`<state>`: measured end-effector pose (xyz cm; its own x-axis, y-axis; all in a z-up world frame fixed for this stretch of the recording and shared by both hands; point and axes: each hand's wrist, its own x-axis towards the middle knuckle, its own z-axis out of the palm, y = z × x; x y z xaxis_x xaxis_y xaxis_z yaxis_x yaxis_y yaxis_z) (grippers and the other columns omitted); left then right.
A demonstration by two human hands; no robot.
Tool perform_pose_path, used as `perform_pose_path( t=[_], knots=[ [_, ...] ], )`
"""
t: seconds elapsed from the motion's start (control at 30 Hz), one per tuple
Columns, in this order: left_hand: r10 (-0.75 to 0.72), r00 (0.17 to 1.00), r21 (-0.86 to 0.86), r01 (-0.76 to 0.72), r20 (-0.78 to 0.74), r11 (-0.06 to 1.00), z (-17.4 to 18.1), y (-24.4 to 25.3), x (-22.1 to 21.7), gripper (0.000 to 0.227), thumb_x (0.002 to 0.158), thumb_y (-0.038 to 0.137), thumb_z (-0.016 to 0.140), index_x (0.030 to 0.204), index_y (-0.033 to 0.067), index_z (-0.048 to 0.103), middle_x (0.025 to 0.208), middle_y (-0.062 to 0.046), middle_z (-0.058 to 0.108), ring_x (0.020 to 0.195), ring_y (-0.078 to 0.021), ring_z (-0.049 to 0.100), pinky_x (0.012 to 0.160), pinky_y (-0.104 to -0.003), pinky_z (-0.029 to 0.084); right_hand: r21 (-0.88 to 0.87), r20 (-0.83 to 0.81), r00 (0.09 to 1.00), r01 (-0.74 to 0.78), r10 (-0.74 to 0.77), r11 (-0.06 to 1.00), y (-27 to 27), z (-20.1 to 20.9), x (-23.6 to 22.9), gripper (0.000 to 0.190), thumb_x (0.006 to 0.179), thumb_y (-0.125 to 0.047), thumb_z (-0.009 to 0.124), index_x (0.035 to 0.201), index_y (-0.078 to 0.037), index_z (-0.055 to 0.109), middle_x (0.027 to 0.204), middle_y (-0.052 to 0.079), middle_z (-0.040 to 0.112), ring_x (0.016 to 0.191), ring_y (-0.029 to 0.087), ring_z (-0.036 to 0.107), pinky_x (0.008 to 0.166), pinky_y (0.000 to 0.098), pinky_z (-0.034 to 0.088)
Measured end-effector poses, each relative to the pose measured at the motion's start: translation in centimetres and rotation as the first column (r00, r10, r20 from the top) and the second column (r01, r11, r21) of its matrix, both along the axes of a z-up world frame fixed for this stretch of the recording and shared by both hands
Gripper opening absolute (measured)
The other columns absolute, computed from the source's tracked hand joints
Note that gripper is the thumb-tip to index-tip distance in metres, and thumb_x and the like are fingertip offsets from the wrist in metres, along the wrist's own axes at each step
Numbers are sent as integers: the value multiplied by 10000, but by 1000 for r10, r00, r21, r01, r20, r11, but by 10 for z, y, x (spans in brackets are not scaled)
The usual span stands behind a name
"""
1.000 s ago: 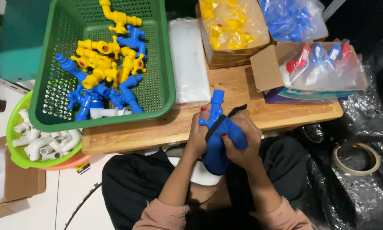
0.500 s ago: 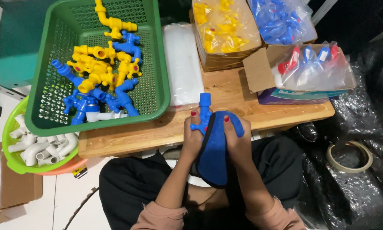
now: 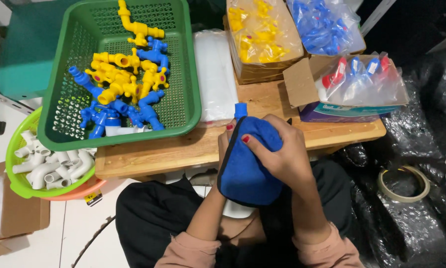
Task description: The person wipes down plastic faucets with a blue cloth and places them into plastic bags.
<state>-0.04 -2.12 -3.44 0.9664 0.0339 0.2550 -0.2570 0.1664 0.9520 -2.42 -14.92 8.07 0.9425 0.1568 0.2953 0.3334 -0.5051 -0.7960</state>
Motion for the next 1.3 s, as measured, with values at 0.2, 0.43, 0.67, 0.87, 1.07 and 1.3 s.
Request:
perform_pose_path(
  t=[0.2,0.43,0.67,0.87,1.07,1.3],
  knots=[
    [-59,998,19,60,-19,998,7,-3,-2,429,1085,416,286,953,113,561,790,-38,521,789,-174,487,800,-292,425,17,47,996,-73,72,997,-8,-8,11,125,880,-216,778,828,-135,699,730,66,640,777,247,601,757,379,465],
    [-106,994,40,107,-41,993,16,-8,-2,387,1075,407,283,1017,115,530,886,-54,522,875,-178,489,854,-305,409,212,87,994,53,-73,976,-2,-38,26,300,891,-109,714,635,-130,559,585,11,419,570,125,474,563,279,365],
    [-166,984,64,170,-63,983,26,13,-4,353,1063,396,279,1097,118,493,1005,-74,524,982,-183,492,922,-320,390,719,-57,986,148,-155,679,-20,-35,43,296,984,-463,653,904,-210,522,720,-71,524,663,27,545,601,147,433],
    [-193,978,83,199,-77,976,41,22,1,344,1053,387,276,1161,119,462,1101,-90,526,1068,-187,494,976,-333,375,790,261,965,-235,37,566,5,61,-10,546,680,-237,542,1208,-132,450,1167,53,491,1133,185,493,1021,314,415],
    [-109,983,128,91,145,988,38,21,3,443,1005,301,501,1371,51,485,1338,-152,573,1268,-232,518,1110,-388,395,418,585,807,-381,76,825,44,105,-21,571,689,-154,478,1231,-90,313,1161,52,309,1023,188,380,928,319,333],
    [42,990,277,-78,133,958,33,30,-6,426,958,354,494,1279,76,511,1245,-130,588,1225,-243,531,1060,-406,406,101,761,549,-625,345,774,109,129,-11,515,789,27,506,1265,-48,322,1199,228,452,1073,316,501,983,389,407]
  ],
)
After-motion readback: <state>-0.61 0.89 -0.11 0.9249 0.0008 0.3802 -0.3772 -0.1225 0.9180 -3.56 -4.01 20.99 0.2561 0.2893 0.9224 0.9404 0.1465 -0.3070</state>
